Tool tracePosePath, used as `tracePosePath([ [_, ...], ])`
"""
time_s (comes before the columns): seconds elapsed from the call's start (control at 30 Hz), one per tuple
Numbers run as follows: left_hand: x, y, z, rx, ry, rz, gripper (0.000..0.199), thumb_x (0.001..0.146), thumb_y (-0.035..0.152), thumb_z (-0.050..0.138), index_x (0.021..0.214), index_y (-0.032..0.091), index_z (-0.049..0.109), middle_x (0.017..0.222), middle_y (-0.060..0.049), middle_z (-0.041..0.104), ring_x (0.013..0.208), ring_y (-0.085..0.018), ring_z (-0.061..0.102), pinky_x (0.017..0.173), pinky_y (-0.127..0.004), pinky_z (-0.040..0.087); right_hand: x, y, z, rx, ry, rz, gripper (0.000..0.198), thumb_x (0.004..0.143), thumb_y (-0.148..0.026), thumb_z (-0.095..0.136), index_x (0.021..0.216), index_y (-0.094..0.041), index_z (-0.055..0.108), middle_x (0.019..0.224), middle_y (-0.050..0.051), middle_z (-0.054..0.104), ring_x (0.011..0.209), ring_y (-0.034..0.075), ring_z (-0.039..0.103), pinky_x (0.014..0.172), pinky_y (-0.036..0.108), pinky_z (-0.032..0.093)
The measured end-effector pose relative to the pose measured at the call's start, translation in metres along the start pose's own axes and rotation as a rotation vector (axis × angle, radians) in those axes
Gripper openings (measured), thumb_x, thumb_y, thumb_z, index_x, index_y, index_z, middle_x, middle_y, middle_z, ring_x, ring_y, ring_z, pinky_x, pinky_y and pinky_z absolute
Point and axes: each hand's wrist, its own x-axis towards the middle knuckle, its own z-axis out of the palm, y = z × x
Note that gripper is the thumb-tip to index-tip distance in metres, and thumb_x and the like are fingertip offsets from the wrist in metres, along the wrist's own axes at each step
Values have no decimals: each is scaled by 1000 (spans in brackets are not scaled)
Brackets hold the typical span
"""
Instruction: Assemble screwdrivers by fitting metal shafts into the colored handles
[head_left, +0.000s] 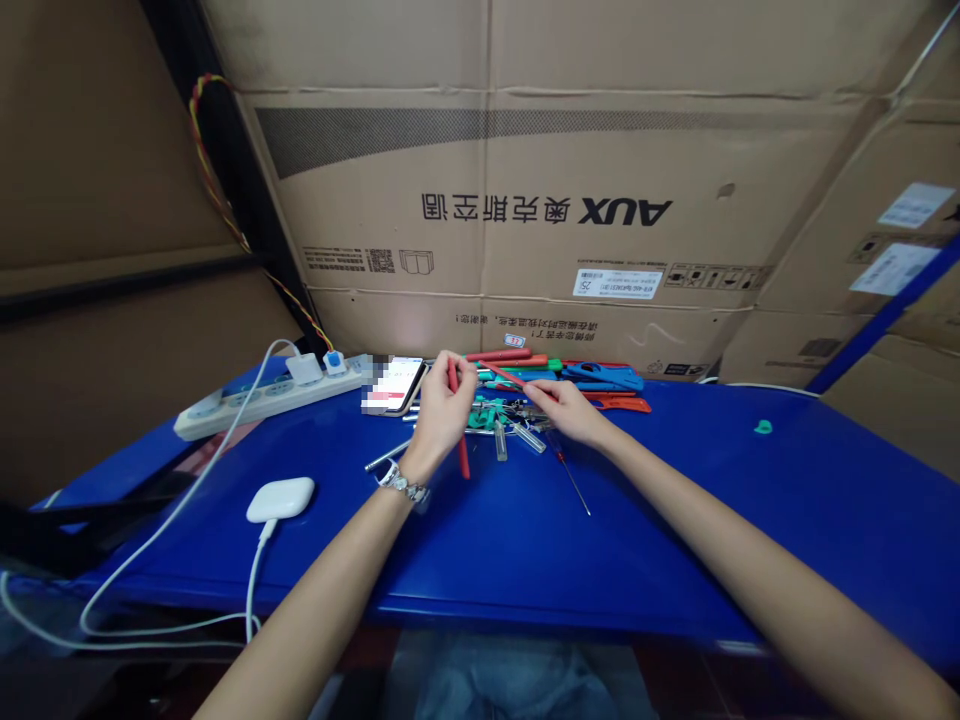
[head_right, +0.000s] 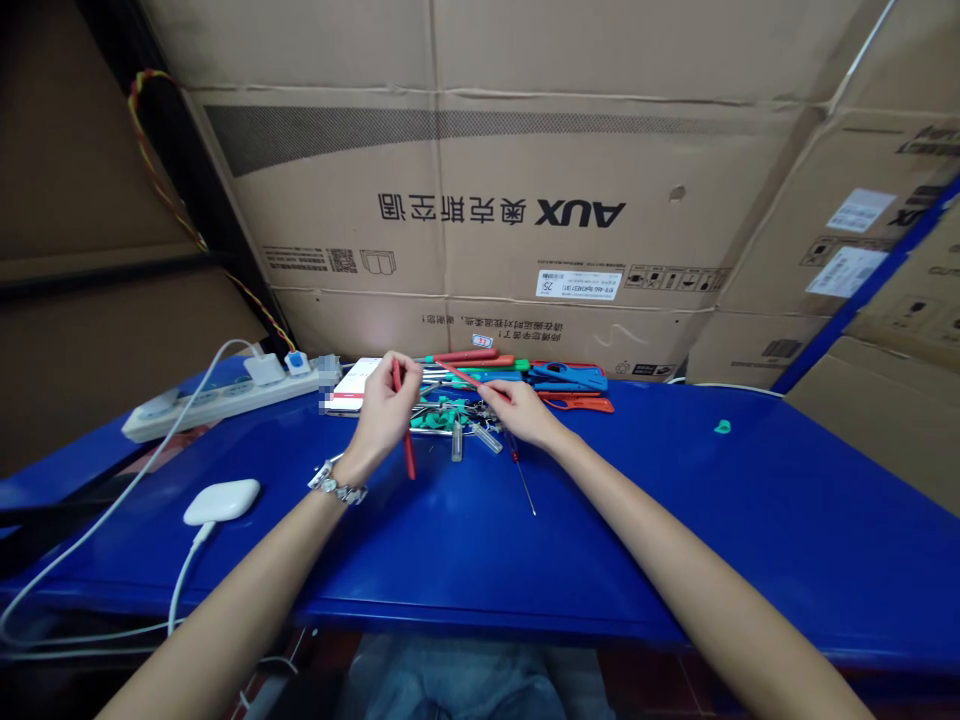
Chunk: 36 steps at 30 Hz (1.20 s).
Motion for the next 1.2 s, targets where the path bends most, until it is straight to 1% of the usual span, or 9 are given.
tracePosePath([
  [0.07,4,7,-7,255,-66,101,15,84,33,67,79,20,60,53,7,36,49,-11,33,54,-24,28,-1,1,3,15,0,0,53,90,-64,46,80,-15,63,62,-3,45,60,12,36,56,26,29],
  [0.13,8,11,-11,482,-193,183,7,84,26,67,84,20,64,58,5,45,54,-13,40,58,-26,32,-1,1,4,31,1,7,53,90,-65,46,80,-15,62,63,-3,44,59,12,35,56,25,28],
  [0.23,12,7,-10,786,-349,247,2,83,18,65,86,17,65,78,-4,62,70,-19,55,67,-29,38,-2,-1,7,64,-12,30,54,88,-67,45,74,-16,56,62,-4,40,58,11,33,55,25,27],
  [0.33,12,-3,-7,974,-388,293,7,87,18,60,92,17,65,94,-10,65,83,-24,61,71,-31,40,-3,-4,8,79,-15,24,54,88,-69,44,69,-18,49,61,-4,36,58,11,31,55,26,26],
  [0.43,11,-11,-5,1007,-389,339,11,92,22,55,95,18,65,97,-10,64,85,-24,62,71,-30,41,-4,-5,9,77,-13,12,54,88,-69,43,68,-19,46,62,-4,35,59,11,30,56,26,26],
  [0.57,12,-11,-8,1038,-399,351,19,95,23,50,81,18,63,89,-9,62,80,-23,61,70,-30,41,-4,-3,9,68,-43,3,53,88,-68,43,72,-18,51,64,-4,36,60,12,32,58,26,27],
  [0.7,11,-8,-11,1102,-448,344,18,93,21,53,76,18,61,87,-9,62,80,-24,61,70,-30,40,-4,0,10,61,-36,28,53,89,-66,44,80,-16,59,64,-4,38,60,12,33,57,26,27],
  [0.97,6,-8,-11,1011,-502,324,22,89,18,54,69,19,62,83,-9,62,76,-22,60,69,-30,40,3,6,9,53,54,4,58,88,-70,41,75,-17,58,62,-3,41,60,13,37,58,26,30],
  [1.2,4,-12,-8,1119,-527,311,22,90,20,53,71,18,64,83,-11,63,73,-24,62,66,-31,39,7,13,1,20,170,12,57,89,-68,41,86,-16,66,67,1,54,67,17,48,64,28,37],
])
